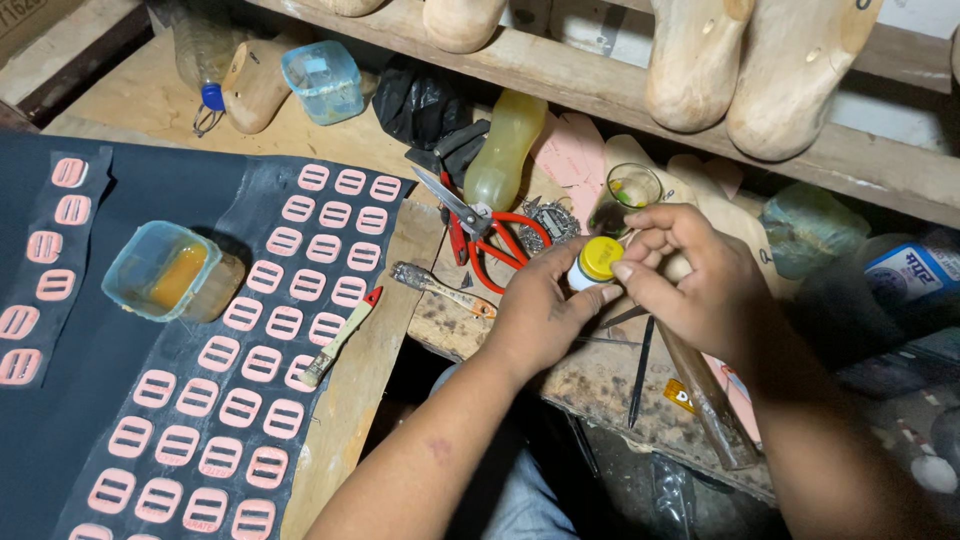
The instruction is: The person applies glue to multiple pink shoe insoles arranged on a black sheet using a brush. They dip the brush into a container of yellow liquid and spread it evenly across each insole.
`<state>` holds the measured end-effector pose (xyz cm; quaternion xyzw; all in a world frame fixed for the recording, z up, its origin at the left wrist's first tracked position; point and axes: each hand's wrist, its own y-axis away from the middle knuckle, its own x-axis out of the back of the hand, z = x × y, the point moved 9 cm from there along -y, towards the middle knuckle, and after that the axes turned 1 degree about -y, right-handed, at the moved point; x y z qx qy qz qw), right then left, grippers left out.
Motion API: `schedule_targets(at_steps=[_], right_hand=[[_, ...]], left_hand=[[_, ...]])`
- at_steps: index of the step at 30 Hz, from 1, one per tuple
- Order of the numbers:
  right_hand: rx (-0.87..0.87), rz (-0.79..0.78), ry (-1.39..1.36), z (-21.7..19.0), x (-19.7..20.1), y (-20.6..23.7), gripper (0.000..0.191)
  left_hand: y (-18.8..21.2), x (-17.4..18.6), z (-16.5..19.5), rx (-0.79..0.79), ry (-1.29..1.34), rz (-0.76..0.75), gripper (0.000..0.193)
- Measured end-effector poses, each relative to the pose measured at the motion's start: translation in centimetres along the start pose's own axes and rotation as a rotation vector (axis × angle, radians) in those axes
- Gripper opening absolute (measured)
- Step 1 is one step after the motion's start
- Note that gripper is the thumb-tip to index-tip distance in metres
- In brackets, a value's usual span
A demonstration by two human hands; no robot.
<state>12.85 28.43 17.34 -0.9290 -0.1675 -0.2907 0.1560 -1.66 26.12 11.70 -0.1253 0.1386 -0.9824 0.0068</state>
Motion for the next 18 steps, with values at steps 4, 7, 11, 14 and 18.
schedule_targets(at_steps=[4, 7, 11, 14, 18], right_hand=[[0.552, -0.024, 0.306, -4.2, -1.0, 0.6, 0.052], [0.406, -0.065, 0.135, -2.7, -1.4, -0.2, 0.034], [0.305, 0.052, 0.275, -1.6, -1.8, -0.6, 0.035], [0.390, 0.130, 0.411, -2.4, -2.1, -0.3, 0.038], [0.356, 0.206, 0.487, -2.2, -2.6, -0.4, 0.035]], left_hand=[[-0.1, -0.3, -0.7, 0.052, 0.072, -0.047, 0.056], [0.1, -0.6, -1.0, 0.072, 0.115, -0.063, 0.055], [0.1, -1.0, -1.8, 0.099, 0.129, -0.081, 0.057], [0.1, -0.9, -2.3, 0.074, 0.148, -0.073, 0.056], [0.0, -0.6, -1.5, -0.091, 0.057, 0.016, 0.054]])
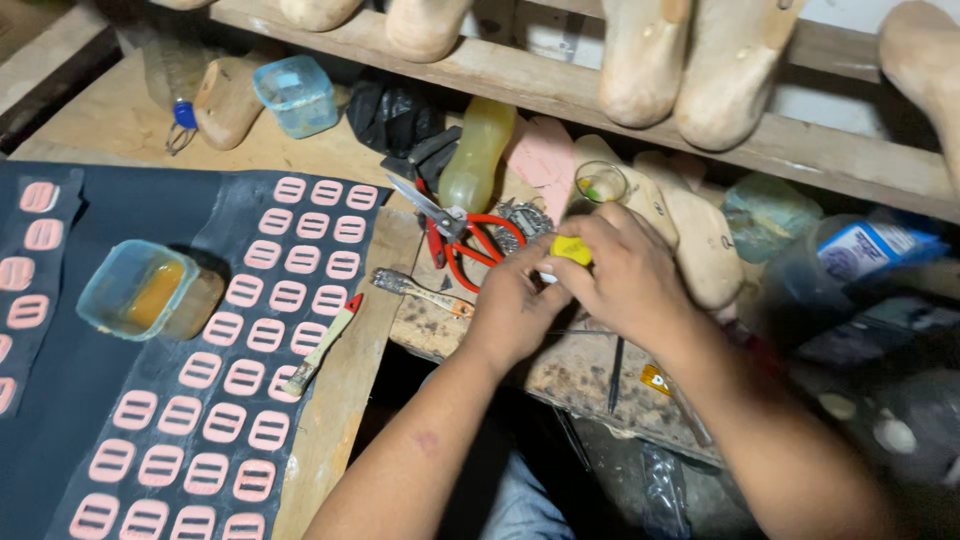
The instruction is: The person applies glue to multiple pink shoe insoles arranged on a black sheet using a brush. They dip the brush into a container of yellow liquid and spread it evenly across each insole.
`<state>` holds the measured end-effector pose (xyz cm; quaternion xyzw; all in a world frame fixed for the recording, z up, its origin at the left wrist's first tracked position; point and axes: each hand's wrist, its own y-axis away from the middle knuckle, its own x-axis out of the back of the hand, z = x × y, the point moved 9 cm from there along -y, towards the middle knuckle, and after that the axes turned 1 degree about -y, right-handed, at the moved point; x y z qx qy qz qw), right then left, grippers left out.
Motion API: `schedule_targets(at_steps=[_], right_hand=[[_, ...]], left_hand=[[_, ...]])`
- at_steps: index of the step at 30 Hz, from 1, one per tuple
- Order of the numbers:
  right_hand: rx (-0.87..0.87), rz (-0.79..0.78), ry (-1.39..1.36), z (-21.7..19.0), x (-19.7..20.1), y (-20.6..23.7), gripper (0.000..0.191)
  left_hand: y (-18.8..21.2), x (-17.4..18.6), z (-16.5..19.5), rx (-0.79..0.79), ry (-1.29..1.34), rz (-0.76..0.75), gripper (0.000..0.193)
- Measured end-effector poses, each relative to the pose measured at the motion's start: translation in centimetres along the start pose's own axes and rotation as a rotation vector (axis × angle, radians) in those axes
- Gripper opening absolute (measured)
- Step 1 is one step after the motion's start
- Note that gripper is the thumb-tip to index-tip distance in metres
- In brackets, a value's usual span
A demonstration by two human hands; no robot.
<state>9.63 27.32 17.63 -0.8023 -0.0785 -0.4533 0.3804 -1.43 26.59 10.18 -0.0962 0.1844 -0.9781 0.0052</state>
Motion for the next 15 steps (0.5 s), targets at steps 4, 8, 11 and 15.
schedule_targets(at_steps=[4, 8, 11, 15], right_hand=[[-0.070, 0.029, -0.029, 0.3, -0.1, 0.8, 0.037], [-0.066, 0.043, -0.106, -1.0, 1.0, 2.0, 0.041], [-0.149, 0.050, -0.111, -1.6, 4.0, 3.6, 0.040], [-0.194, 0.077, -0.048, -2.8, 11.0, 7.2, 0.037]], left_hand=[[0.0, -1.0, -0.7, 0.134, 0.130, -0.100, 0.051], [0.6, -1.0, 0.7, 0.178, 0.055, -0.119, 0.059], [2.0, -1.6, 3.2, 0.163, 0.133, -0.139, 0.070], [5.3, -1.8, 7.1, 0.080, 0.193, -0.184, 0.077]])
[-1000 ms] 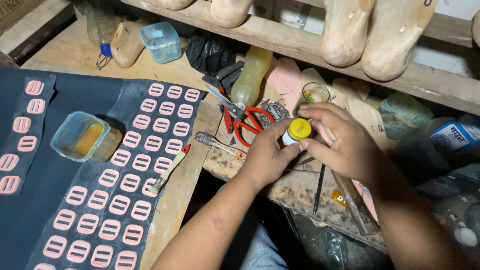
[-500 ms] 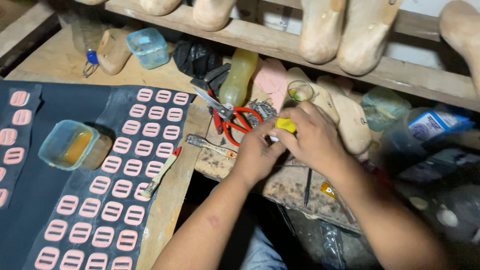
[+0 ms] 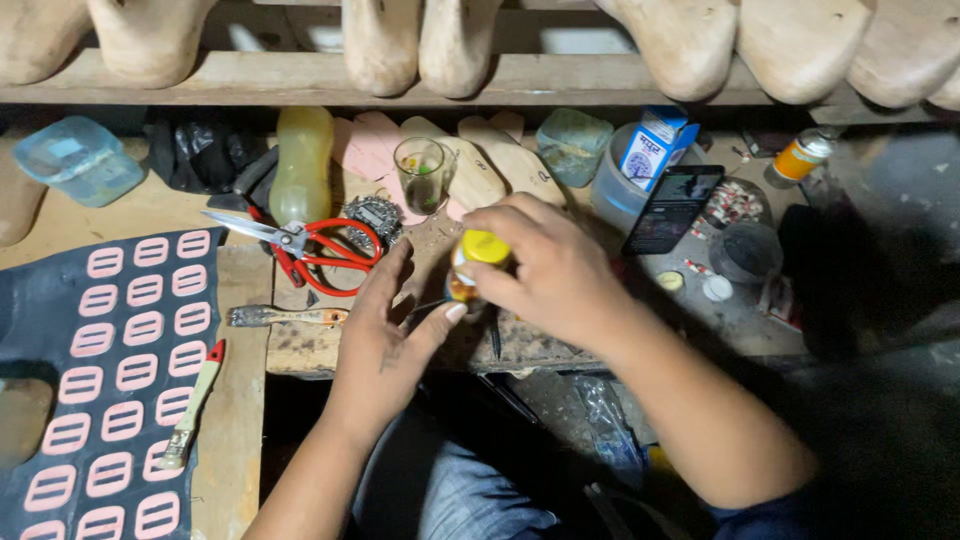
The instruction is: The person applies glue to multiple pink shoe insoles arranged on a black sheet using a brush. They dip the brush into a container of yellow liquid and spread it evenly across each insole.
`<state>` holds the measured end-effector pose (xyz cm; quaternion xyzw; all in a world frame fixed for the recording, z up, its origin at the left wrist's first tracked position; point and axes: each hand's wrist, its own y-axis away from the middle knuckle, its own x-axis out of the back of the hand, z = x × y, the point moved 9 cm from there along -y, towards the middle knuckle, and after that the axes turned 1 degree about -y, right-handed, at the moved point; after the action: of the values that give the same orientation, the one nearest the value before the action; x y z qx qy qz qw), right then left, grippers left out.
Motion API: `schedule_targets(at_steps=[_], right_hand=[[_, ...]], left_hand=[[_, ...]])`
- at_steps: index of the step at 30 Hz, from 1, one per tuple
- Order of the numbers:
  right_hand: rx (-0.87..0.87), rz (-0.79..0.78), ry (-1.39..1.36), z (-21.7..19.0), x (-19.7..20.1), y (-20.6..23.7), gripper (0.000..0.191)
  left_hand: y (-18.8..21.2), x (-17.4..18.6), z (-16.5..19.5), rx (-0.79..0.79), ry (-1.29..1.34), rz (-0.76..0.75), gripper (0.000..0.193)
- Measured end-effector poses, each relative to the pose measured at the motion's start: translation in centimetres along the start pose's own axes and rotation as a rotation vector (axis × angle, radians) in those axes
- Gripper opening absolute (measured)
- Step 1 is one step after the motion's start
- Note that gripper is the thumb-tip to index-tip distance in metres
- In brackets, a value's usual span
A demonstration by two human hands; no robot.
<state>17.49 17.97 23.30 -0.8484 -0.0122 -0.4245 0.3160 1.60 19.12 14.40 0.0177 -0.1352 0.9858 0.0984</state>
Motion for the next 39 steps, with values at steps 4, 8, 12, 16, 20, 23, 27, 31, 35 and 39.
schedule_targets(at_steps=[4, 8, 12, 16, 20, 23, 27, 31, 35, 39], right_hand=[[-0.312, -0.063, 0.155, 3.9, 8.7, 5.2, 0.035], [-0.596, 0.085, 0.339, 10.5, 18.5, 10.7, 0.035], [-0.540, 0.216, 0.851, 16.5, 25.9, 15.5, 0.038], [-0.548, 0.287, 0.935, 23.1, 28.1, 21.8, 0.029], [-0.566, 0.337, 0.896, 27.7, 28.2, 24.7, 0.029], [-0.505, 0.429, 0.841, 28.8, 28.0, 23.5, 0.030], [-0.427, 0.616, 0.539, 30.3, 26.5, 20.0, 0.035], [-0.372, 0.768, 0.164, 33.4, 23.9, 15.7, 0.042], [-0.360, 0.597, 0.443, 34.9, 21.4, 11.9, 0.043], [-0.401, 0.563, 0.374, 37.0, 19.9, 8.6, 0.045]], left_hand=[[4.7, 0.7, 0.2, 0.031, -0.192, -0.053, 0.060], [10.4, 3.0, -4.7, 0.204, -0.116, -0.004, 0.053], [15.4, 5.2, -11.8, 0.346, -0.017, 0.097, 0.050], [17.1, 5.9, -15.0, 0.184, -0.015, 0.124, 0.043], [17.6, 6.4, -16.0, 0.201, -0.049, 0.144, 0.043], [17.6, 6.5, -15.8, 0.203, -0.134, 0.151, 0.041], [17.9, 6.7, -16.5, 0.178, -0.203, 0.214, 0.036], [16.1, 7.4, -19.3, 0.274, -0.108, 0.001, 0.032], [18.1, 9.6, -23.3, 0.619, -0.196, 0.114, 0.032], [20.0, 10.2, -24.5, 0.709, -0.279, 0.152, 0.031]])
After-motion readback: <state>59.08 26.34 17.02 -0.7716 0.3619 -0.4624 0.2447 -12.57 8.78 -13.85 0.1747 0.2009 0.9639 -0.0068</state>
